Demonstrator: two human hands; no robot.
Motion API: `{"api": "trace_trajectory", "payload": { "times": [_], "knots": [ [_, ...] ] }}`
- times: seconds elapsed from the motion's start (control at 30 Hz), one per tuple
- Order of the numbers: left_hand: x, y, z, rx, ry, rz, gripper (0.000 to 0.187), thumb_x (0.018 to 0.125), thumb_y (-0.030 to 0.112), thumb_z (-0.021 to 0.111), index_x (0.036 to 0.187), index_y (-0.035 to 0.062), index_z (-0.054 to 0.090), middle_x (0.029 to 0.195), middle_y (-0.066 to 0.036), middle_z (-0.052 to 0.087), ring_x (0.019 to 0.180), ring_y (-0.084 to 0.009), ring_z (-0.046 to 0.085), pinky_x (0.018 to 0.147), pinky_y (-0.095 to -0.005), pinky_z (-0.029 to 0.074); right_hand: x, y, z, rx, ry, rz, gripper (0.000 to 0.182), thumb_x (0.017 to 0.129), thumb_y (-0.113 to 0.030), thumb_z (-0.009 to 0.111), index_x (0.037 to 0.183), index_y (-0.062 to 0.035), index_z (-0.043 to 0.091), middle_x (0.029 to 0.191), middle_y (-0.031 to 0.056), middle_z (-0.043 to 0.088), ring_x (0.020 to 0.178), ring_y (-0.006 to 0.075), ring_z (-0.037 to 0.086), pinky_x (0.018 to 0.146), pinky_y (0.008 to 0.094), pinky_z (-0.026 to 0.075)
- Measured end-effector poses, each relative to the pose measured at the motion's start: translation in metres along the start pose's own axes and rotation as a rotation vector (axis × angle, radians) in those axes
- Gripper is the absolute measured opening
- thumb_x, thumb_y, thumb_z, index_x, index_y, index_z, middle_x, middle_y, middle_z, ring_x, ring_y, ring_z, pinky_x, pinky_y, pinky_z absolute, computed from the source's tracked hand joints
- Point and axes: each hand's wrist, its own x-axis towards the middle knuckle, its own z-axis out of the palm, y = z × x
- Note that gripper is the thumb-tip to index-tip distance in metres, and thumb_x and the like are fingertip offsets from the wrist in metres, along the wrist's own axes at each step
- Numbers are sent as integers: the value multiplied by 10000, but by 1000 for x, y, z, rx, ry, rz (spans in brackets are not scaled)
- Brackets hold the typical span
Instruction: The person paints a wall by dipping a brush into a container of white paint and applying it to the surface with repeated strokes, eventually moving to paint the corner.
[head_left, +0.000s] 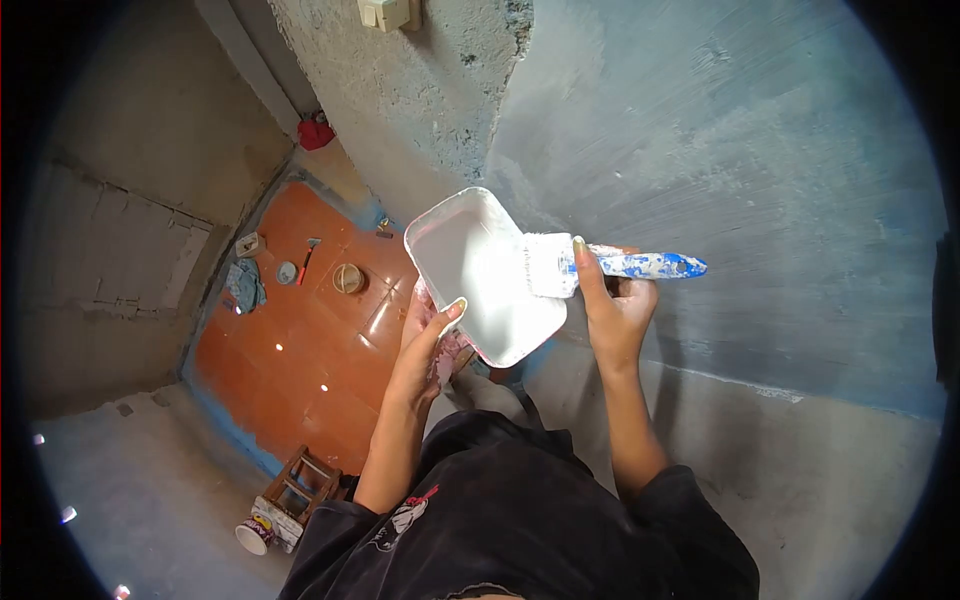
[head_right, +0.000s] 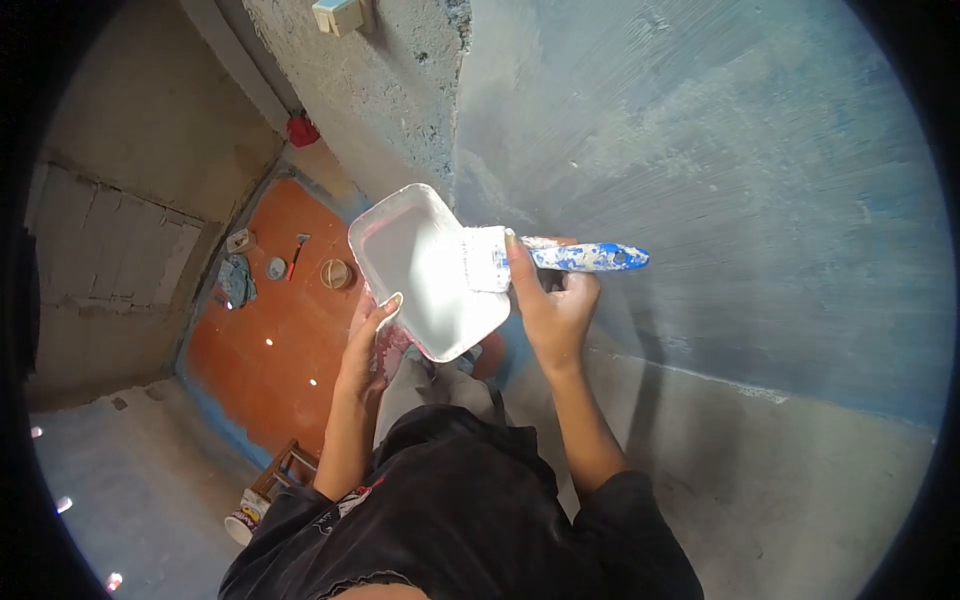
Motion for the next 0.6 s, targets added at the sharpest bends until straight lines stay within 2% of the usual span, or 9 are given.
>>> {"api": "trace_trajectory", "payload": {
  "times": [0.07,0.17,0.27,0.37,0.5,0.6],
  "knots": [
    [1,2,-1,-6,-11,6,770,890,205,656,1535,83,254,1388,-129,479,1209,-250,554,945,-396,515,3,5,-1,55,11,83,206,885,-141,758,961,22,659,830,9,650,703,55,559,628,241,442],
    [3,11,-8,-36,-27,-25,739,886,171,670,1512,93,284,1388,-105,479,1230,-223,530,964,-390,502,9,14,-1,141,68,285,206,898,-193,751,940,-11,665,827,-1,647,684,38,533,593,233,403],
    [8,20,-13,-34,-45,-34,736,878,151,680,1504,107,295,1390,-90,478,1243,-206,513,974,-380,494,14,28,3,278,92,390,220,900,-234,753,946,-37,665,833,1,651,681,38,527,565,231,369],
    [11,35,-20,-10,-46,-43,741,871,146,684,1503,116,298,1390,-85,477,1241,-198,512,973,-371,491,15,30,14,384,50,506,235,888,-221,764,984,-54,630,853,9,656,714,58,565,573,234,398],
    [19,55,-32,34,-40,12,741,880,189,665,1507,75,286,1353,-119,496,1178,-227,561,882,-384,538,16,34,28,435,-46,528,281,875,-168,773,1031,-84,554,877,18,654,748,85,611,600,241,456],
    [26,63,-53,54,-43,11,732,881,189,663,1502,76,293,1330,-113,509,1145,-222,579,824,-372,557,33,33,39,327,-40,382,238,887,-154,761,990,-58,569,890,27,651,731,90,613,610,246,469]
  ]
}}
